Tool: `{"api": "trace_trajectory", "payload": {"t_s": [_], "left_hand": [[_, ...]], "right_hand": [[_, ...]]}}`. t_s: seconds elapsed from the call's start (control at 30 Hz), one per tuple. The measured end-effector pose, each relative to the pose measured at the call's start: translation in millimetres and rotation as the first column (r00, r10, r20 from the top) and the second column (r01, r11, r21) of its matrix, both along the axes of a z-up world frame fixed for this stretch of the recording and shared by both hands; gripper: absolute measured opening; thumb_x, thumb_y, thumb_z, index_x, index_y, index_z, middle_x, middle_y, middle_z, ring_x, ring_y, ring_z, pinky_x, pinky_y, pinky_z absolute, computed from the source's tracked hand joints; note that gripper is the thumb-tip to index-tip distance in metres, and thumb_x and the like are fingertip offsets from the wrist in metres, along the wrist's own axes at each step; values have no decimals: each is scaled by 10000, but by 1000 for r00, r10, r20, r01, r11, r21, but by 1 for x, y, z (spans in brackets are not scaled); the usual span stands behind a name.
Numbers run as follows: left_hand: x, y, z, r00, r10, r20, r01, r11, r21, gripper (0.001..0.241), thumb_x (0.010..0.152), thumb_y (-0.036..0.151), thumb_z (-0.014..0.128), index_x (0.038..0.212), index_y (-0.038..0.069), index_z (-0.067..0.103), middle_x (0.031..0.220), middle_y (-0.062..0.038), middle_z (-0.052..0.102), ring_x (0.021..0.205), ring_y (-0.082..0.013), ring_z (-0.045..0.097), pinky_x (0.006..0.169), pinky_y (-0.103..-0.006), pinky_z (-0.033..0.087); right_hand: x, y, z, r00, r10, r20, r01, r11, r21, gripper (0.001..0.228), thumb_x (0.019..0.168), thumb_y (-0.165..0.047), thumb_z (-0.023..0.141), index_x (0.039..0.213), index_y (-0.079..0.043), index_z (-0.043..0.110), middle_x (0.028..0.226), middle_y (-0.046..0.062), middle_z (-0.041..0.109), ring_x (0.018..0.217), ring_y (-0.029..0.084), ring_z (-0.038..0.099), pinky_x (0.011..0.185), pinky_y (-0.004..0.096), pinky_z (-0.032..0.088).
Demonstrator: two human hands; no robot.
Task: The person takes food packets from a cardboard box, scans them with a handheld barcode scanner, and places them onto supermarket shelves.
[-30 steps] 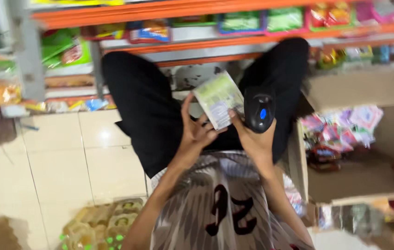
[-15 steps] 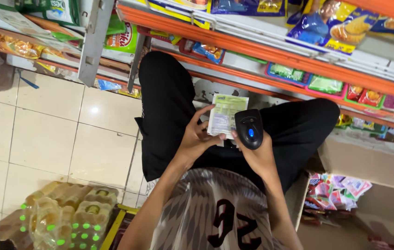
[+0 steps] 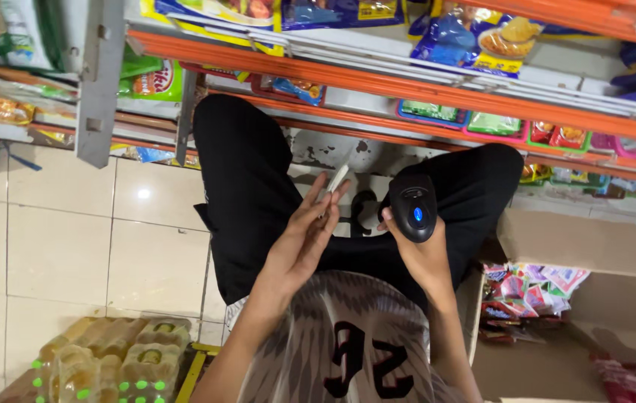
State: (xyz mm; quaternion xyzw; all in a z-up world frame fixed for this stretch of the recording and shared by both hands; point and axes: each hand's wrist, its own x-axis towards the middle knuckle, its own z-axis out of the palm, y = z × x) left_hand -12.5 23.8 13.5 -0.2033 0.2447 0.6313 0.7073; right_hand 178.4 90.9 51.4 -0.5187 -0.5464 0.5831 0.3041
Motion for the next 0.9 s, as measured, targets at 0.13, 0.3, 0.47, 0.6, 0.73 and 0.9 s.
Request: {"api": "trace_trajectory", "payload": {"t_s": [0.13,0.3,0.47,0.6,0.73,0.9], "left_hand": [[10,-12,-16,995,22,-98,-19,999,27,691,1003,-19,555,1629,65,275,1373,-154,571,1198,-138,612,1038,-239,478],[16,-12,-36,996,33,-85,-30,999,35,706,997,-4,574,1631,62,271,1394,-138,549,1181,-143,609,998,-223,519],[-5,-10,-12,940,75,-331,25,958,285,758,1041,-61,648,1697,5,275,1499,-106,519,1093,-148,581,895,-258,510],[-25,11,4,385,86,-919,178,970,166,754,958,-124,661,1607,-12,293,1575,-185,476,1346,-216,571,1068,-321,546],[-40,15,1,311,194,-930,230,935,272,791,994,-135,647,1642,33,225,1618,-209,441,1419,-244,542,1133,-367,525],[-35,5,-17,228,220,-948,243,930,274,787,1011,-120,668,1656,36,244,1597,-218,486,1424,-248,547,1203,-382,468]], "right_hand": [[14,-3,-6,975,-4,221,-5,999,38,149,962,-94,765,942,39,699,812,48,701,754,89,624,678,277,515],[16,-1,-5,995,7,103,-13,998,64,131,947,-102,745,975,14,689,848,21,724,778,80,678,709,259,545],[17,-1,1,987,35,156,-44,997,55,161,949,-129,755,925,5,671,782,18,678,686,74,640,621,255,514],[17,-4,3,960,135,246,-113,988,-101,256,976,-167,774,823,11,669,635,46,597,533,77,535,479,260,401],[6,-15,18,971,205,125,-165,947,-277,176,930,-149,732,872,-10,640,599,16,591,445,73,499,406,256,362],[-15,-29,23,968,229,-106,-249,929,-272,137,998,-109,672,939,-13,594,581,-13,516,460,60,469,423,250,357]]}}
